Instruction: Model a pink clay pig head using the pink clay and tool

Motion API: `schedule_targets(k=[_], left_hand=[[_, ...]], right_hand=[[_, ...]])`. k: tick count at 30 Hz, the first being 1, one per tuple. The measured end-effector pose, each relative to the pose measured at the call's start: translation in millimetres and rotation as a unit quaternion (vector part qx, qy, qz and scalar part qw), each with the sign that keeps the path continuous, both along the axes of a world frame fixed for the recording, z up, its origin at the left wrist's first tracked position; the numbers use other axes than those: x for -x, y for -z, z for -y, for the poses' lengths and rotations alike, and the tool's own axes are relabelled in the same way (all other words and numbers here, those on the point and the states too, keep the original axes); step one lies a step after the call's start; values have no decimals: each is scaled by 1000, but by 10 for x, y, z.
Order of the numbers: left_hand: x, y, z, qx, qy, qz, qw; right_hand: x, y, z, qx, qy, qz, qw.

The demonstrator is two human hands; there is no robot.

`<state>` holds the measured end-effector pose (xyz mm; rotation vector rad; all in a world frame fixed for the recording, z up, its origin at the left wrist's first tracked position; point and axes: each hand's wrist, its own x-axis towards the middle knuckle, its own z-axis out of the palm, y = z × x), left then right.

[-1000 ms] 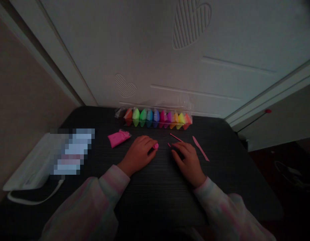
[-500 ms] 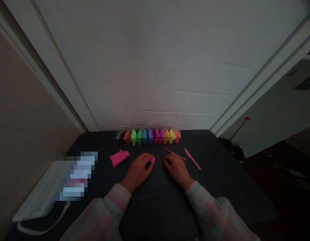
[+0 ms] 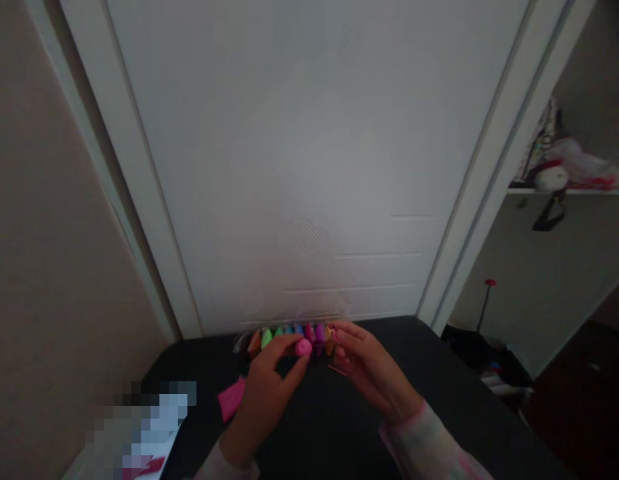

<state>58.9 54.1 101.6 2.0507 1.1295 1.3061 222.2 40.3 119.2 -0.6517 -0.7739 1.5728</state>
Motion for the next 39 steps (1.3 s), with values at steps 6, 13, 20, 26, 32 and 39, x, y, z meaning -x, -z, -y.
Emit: schedule_targets(k=[6,13,20,26,32,39], left_hand=[[-19,-359,95,-94,-32,6,995],[-36,-440,315,-134,-42,42,989],[28,-436,371,-169,12,1,985],[74,-446,411,-196,21,-8,980],[85,-461,428,-179,25,0,984],[83,-471,467,-156,14,27,987]], right_hand=[[111,-321,44,-96,-10,-96,991],[108,-396,213,-100,-47,-141,984],[117,-434,318,-108,-91,-134,981],[133,-430,351,-135,1,-13,991],[106,-456,455,-172,112,109,973],[54,-478,463,-199,102,126,966]])
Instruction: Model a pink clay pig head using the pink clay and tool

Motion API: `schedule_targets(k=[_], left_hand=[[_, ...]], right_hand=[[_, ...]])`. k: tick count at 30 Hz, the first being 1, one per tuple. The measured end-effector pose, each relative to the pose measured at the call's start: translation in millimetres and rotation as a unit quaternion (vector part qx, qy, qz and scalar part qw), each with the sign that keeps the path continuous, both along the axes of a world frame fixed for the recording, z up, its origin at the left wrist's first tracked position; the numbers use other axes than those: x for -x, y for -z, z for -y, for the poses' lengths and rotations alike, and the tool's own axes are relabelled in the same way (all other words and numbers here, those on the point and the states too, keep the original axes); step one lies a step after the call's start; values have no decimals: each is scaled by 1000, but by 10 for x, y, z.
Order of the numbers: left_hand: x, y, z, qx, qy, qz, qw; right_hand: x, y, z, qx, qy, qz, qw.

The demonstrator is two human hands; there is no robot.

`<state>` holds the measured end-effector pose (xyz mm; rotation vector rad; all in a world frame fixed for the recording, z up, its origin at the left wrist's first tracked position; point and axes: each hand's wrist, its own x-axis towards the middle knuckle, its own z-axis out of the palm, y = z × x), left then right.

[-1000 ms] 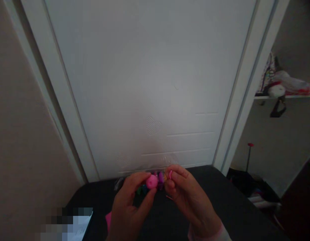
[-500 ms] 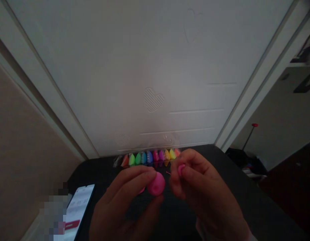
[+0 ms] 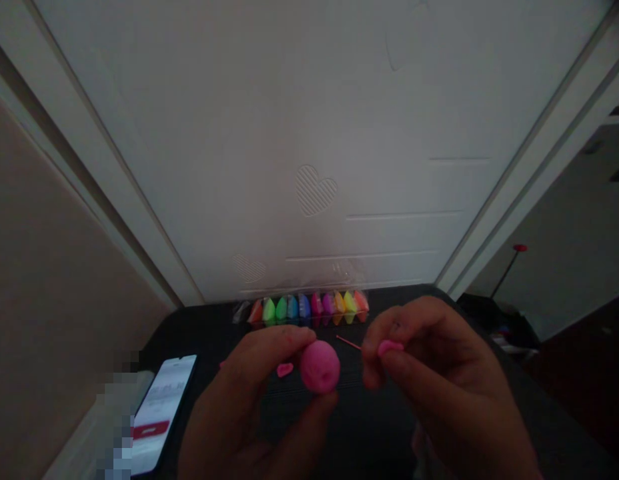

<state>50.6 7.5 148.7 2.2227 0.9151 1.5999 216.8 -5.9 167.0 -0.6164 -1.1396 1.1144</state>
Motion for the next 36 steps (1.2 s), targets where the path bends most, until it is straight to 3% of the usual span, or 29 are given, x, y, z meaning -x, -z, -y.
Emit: schedule_targets(k=[5,13,18,23,29,36], left_hand=[[11,-23,0,-5,11,-13,1000],[13,-32,24,-6,-1,-15,1000],[18,-36,34,-7,0,-13,1000],[18,-45,21,-5,21,-7,1000],[-58,-66,71,47,-10,31,998],[-87,-78,99,58,-8,46,997]], right_hand=[[-11,16,19,4,-4,81,997],[-30,-22,50,-56,102,218,969],[-22,-31,46,-100,149,246,952],[-11,-2,59,-70,121,190,972],[-29,19,17,-39,52,98,993],[-26,21,-21,22,-15,16,1000]])
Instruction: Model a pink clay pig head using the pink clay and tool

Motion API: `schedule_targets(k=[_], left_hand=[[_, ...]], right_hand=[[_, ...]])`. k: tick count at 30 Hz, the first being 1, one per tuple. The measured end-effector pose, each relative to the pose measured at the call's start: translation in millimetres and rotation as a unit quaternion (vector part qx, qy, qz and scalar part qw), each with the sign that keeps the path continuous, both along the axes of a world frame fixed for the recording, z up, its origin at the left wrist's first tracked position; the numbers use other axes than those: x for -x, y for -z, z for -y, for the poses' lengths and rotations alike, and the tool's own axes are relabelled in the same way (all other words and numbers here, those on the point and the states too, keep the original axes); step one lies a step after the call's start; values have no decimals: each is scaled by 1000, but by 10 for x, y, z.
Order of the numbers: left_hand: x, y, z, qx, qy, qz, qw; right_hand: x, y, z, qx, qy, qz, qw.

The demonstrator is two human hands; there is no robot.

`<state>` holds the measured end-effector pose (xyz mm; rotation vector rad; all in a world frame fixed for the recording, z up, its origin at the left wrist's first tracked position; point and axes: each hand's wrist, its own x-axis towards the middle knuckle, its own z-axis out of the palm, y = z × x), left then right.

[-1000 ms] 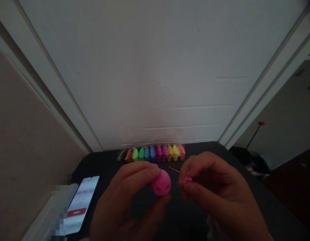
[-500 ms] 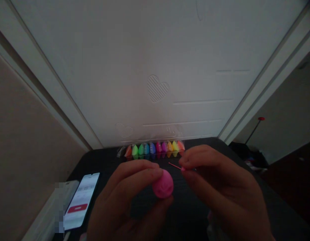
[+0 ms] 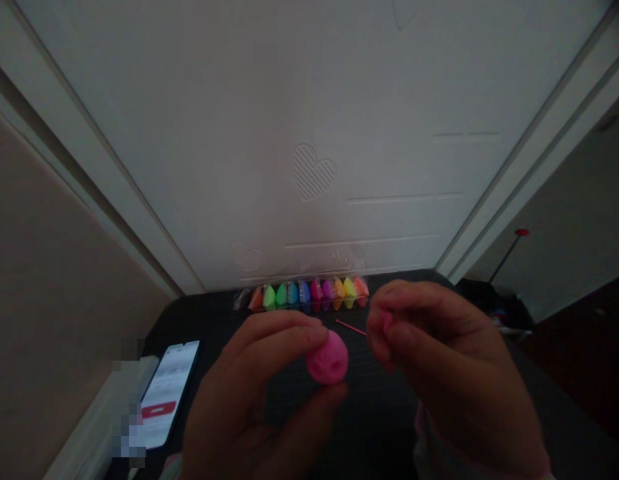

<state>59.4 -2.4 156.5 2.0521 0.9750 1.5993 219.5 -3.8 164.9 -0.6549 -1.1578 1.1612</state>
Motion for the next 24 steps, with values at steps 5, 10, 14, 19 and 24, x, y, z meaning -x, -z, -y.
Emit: schedule_targets(k=[5,10,14,19,24], left_hand=[[13,14,-18,-4,11,-5,1000],[10,7,3,0,10,-3,1000],[-13,-4,18,6,-1,9,1000],[-3,-10,-7,-8,8,-5,1000],[19,-13,-36,-31,38,-17,999]], right_hand=[[17,3,2,-7,4,6,1000],[38,-1,8,-31,50,29,998],[41,7,-4,-55,80,38,995],[26,34,-24,-65,61,36,995],[24,47,-28,-44,50,25,997]])
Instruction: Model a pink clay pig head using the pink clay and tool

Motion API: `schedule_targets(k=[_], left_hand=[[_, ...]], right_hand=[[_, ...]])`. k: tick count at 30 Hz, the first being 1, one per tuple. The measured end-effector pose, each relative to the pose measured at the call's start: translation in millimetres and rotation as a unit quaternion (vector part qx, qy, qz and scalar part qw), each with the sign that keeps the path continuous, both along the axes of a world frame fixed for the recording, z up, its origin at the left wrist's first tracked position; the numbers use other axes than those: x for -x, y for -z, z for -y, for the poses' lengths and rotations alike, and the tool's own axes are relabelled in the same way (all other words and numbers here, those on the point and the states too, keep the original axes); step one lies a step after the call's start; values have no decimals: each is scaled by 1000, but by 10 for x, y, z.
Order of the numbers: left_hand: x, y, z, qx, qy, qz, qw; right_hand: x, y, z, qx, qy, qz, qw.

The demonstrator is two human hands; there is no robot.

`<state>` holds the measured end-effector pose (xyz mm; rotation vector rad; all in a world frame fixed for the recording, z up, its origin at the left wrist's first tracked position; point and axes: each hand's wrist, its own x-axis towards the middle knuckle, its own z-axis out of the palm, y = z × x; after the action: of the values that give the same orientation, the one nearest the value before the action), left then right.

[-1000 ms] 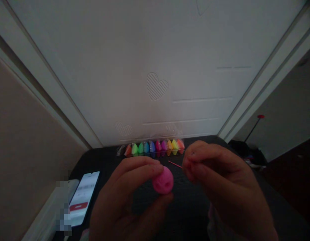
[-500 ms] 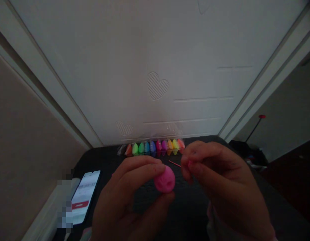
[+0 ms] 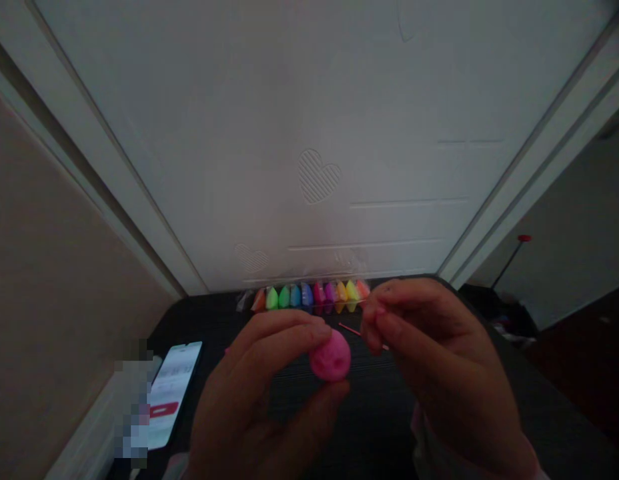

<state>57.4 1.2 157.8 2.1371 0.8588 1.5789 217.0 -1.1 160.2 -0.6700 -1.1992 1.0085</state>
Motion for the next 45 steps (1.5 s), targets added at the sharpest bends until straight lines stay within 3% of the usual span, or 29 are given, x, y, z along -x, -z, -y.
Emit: schedule_targets(k=[25,35,45], left_hand=[[-2,34,4,19,29,14,999],[35,19,7,24,31,9,999],[19,-30,18,40,42,38,998]], right_hand=[[5,-20,18,-18,-47,29,998],[-2,-37,54,-42,-2,126,991],[-57,-135,146,-96,27,245,964]])
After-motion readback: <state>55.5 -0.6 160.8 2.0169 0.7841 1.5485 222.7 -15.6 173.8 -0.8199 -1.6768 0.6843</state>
